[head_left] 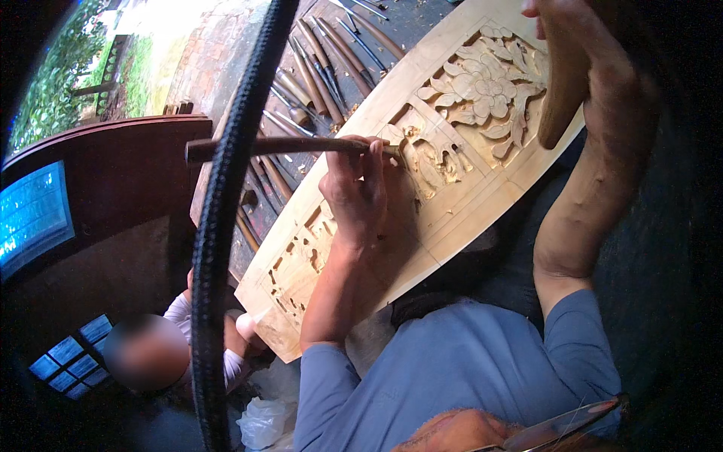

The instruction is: The person carves a floral design into a rectangular wooden board using a chisel and a wooden mallet. They repeatedly strike the chisel to remove wood shavings and refine the pattern.

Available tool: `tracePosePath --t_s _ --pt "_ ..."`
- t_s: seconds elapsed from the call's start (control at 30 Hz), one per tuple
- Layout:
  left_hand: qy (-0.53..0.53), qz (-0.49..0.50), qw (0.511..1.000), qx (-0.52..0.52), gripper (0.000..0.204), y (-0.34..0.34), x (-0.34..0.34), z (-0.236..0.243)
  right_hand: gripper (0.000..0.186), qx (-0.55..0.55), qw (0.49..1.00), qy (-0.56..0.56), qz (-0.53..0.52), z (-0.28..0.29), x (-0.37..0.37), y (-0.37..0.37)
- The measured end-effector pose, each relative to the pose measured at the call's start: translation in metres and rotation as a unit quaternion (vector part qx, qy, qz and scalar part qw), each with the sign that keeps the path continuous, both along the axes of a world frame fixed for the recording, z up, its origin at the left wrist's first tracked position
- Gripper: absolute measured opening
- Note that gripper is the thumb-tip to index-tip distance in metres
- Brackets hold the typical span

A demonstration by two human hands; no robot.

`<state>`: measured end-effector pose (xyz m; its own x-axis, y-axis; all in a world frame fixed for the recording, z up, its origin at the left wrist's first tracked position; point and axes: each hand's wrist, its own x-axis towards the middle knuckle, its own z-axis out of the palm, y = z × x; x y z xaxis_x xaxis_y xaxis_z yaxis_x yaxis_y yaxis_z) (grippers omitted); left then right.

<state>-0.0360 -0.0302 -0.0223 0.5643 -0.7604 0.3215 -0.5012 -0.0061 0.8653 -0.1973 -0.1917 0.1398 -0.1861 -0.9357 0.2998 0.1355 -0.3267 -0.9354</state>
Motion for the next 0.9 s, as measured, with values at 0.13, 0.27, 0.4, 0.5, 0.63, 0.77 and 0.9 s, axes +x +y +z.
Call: tracePosePath --t_s 0.13,0.27,0.4,0.5,0.63,0.77,0.9 --pt "-0.084 -0.005 0.996 -0.009 0.016 -0.005 0.003 -0.005 0.032 -0.096 0.992 0.074 0.036 -0.001 0.004 -0.003" --pt "-0.173 0.015 0.985 0.012 0.018 -0.002 -0.002 0.010 0.031 -0.240 0.948 0.181 0.102 0.007 0.033 -0.008" --pt "-0.181 0.017 0.983 0.018 0.017 -0.008 -0.008 0.016 0.030 -0.345 0.887 0.277 0.135 0.027 0.054 -0.015" --pt "-0.192 0.019 0.981 0.002 0.017 -0.006 -0.007 0.012 0.029 -0.390 0.850 0.320 0.152 0.032 0.070 -0.016" --pt "-0.187 0.054 0.980 0.039 0.017 -0.004 -0.008 0.013 0.028 -0.427 0.813 0.360 0.165 0.038 0.082 -0.017" --pt "-0.168 0.036 0.985 0.015 0.018 -0.004 -0.009 0.012 0.027 -0.446 0.793 0.378 0.172 0.042 0.086 -0.018" --pt "-0.211 0.049 0.976 0.028 0.019 0.001 -0.013 0.012 0.026 -0.456 0.778 0.396 0.175 0.043 0.086 -0.017"
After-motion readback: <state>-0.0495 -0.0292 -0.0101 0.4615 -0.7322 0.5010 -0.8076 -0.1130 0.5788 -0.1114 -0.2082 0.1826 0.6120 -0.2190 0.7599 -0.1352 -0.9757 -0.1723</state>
